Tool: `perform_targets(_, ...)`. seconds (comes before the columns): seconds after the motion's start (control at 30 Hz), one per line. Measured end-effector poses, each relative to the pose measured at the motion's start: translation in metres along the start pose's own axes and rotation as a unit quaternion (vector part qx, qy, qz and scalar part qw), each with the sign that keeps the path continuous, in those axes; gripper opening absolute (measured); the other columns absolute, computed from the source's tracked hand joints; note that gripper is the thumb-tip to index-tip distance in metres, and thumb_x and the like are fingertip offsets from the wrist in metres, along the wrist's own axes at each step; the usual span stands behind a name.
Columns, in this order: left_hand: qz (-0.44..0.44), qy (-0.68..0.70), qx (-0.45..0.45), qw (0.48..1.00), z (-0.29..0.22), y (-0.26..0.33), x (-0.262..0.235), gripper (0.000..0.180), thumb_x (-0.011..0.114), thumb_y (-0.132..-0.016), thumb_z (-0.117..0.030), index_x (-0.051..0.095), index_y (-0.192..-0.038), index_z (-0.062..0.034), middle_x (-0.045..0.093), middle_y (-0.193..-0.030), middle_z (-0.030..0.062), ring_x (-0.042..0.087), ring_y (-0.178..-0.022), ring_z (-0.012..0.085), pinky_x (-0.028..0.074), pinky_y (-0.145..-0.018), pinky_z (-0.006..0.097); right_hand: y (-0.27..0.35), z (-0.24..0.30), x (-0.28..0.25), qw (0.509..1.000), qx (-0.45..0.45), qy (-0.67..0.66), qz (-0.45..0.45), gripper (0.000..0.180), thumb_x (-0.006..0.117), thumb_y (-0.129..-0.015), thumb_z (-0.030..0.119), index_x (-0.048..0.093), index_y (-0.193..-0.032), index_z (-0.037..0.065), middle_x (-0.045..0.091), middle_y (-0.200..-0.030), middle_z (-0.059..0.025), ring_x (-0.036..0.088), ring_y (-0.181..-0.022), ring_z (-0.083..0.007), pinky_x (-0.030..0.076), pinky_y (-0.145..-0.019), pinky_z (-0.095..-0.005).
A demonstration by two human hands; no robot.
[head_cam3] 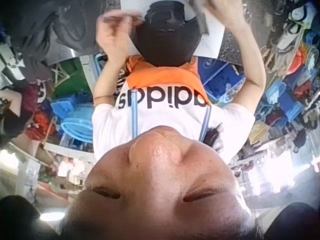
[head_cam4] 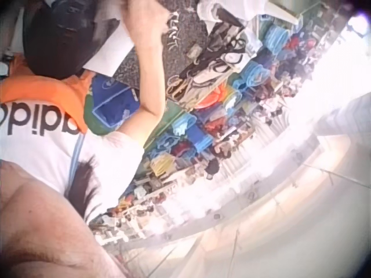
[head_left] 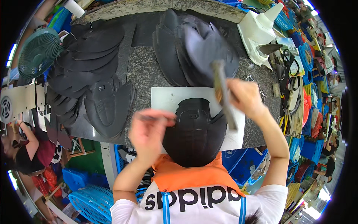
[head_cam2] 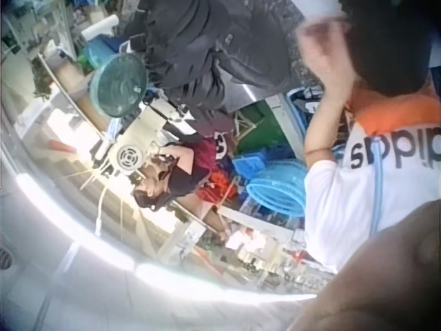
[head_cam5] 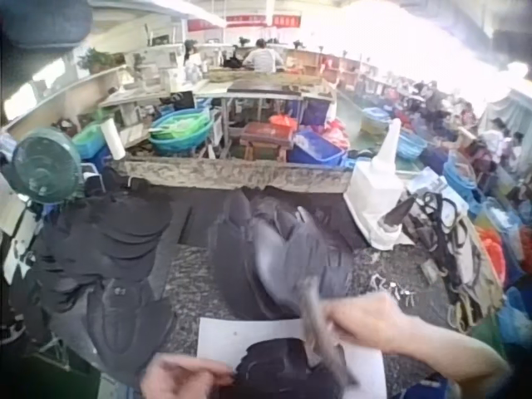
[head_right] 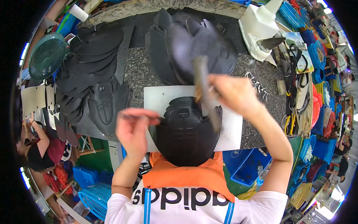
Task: The person brings shoe upper components to a workbench, inserts metal fasteners into the components by hand, and secures them using a punch tool and a hammer.
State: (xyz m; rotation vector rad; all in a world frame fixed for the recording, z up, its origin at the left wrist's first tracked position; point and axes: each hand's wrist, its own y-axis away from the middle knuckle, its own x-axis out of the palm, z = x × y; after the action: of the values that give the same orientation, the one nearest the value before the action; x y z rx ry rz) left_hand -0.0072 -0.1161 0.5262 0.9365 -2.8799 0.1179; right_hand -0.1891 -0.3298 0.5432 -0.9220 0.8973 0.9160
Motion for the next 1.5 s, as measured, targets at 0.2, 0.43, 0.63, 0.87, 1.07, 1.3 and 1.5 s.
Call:
perform_targets(0.2, -0.059, -0.005, 0.015, 0.998, 0.013, -0.050, -0.018, 0.012, 0.051, -0.090, 0.004, 0.052, -0.102, 0.0012, 0.063, -0.100, 0.0167, 0.065, -0.088, 0.0199, 0.055, -0.074, 0.029, 0.019, 0.084, 0.031, 0.973, -0.172, -0.105, 0.108, 0.025, 0.060, -0.070, 0.014, 0.055, -0.091, 0.001, 0.061, -0.079, -0.0077, 0.065, -0.062, -0.0188, 0.049, -0.045, -0.0275)
perform_targets(0.43, -0.013, 0.000, -0.065, 0.998, 0.048, -0.048, -0.028, 0.013, 0.054, -0.091, -0.001, 0.053, -0.104, -0.0013, 0.066, -0.096, 0.0124, 0.064, -0.088, 0.0157, 0.053, -0.074, 0.025, 0.017, 0.093, 0.031, 0.975, -0.062, -0.174, 0.120, 0.026, 0.067, -0.077, 0.022, 0.057, -0.094, 0.006, 0.054, -0.072, -0.0042, 0.060, -0.054, -0.0203, 0.048, -0.043, -0.0302)
perform_targets(0.63, 0.003, -0.023, -0.056, 0.998, 0.049, -0.047, -0.030, 0.012, 0.054, -0.090, 0.001, 0.053, -0.103, 0.0004, 0.066, -0.096, 0.0129, 0.064, -0.088, 0.0148, 0.053, -0.075, 0.025, -0.017, 0.077, -0.016, 0.977, 0.087, -0.160, 0.108, 0.027, 0.067, -0.081, 0.019, 0.059, -0.104, 0.007, 0.061, -0.081, -0.0075, 0.063, -0.065, -0.0265, 0.052, -0.056, -0.0348)
perform_targets(0.87, 0.013, -0.205, 0.036, 0.978, 0.043, -0.044, -0.019, 0.008, 0.055, -0.088, 0.004, 0.056, -0.095, 0.0009, 0.067, -0.088, 0.0068, 0.065, -0.082, 0.0132, 0.053, -0.073, 0.025, -0.048, 0.091, -0.045, 0.958, 0.091, -0.263, -0.070, 0.030, 0.069, -0.077, 0.011, 0.061, -0.104, 0.002, 0.062, -0.080, -0.0090, 0.059, -0.063, -0.0212, 0.045, -0.060, -0.0281)
perform_targets(1.07, 0.006, -0.165, 0.032, 0.986, 0.040, -0.045, -0.012, 0.004, 0.052, -0.092, 0.000, 0.055, -0.094, 0.0000, 0.064, -0.086, 0.0059, 0.064, -0.085, 0.0141, 0.054, -0.074, 0.028, -0.060, 0.083, -0.035, 0.980, 0.090, -0.054, 0.172, 0.021, 0.066, -0.082, 0.014, 0.061, -0.098, 0.002, 0.061, -0.092, -0.0085, 0.058, -0.065, -0.0216, 0.047, -0.061, -0.0301)
perform_targets(1.3, 0.028, -0.014, -0.068, 0.997, 0.053, -0.051, -0.019, 0.011, 0.053, -0.092, 0.000, 0.053, -0.102, 0.0000, 0.066, -0.097, 0.0107, 0.063, -0.089, 0.0142, 0.054, -0.076, 0.025, -0.050, 0.078, -0.046, 0.988, 0.029, -0.125, -0.087, 0.019, 0.069, -0.078, 0.010, 0.063, -0.093, 0.000, 0.063, -0.084, -0.0087, 0.059, -0.072, -0.0172, 0.046, -0.068, -0.0297)
perform_targets(1.5, 0.032, -0.205, 0.081, 0.975, 0.051, -0.044, -0.015, 0.013, 0.058, -0.087, -0.001, 0.058, -0.101, -0.0020, 0.066, -0.090, 0.0116, 0.066, -0.077, 0.0208, 0.052, -0.068, 0.029, -0.038, 0.080, -0.055, 0.996, -0.044, -0.009, -0.078, 0.018, 0.071, -0.075, 0.010, 0.067, -0.091, 0.002, 0.066, -0.086, -0.0086, 0.062, -0.087, -0.0191, 0.047, -0.077, -0.0294)
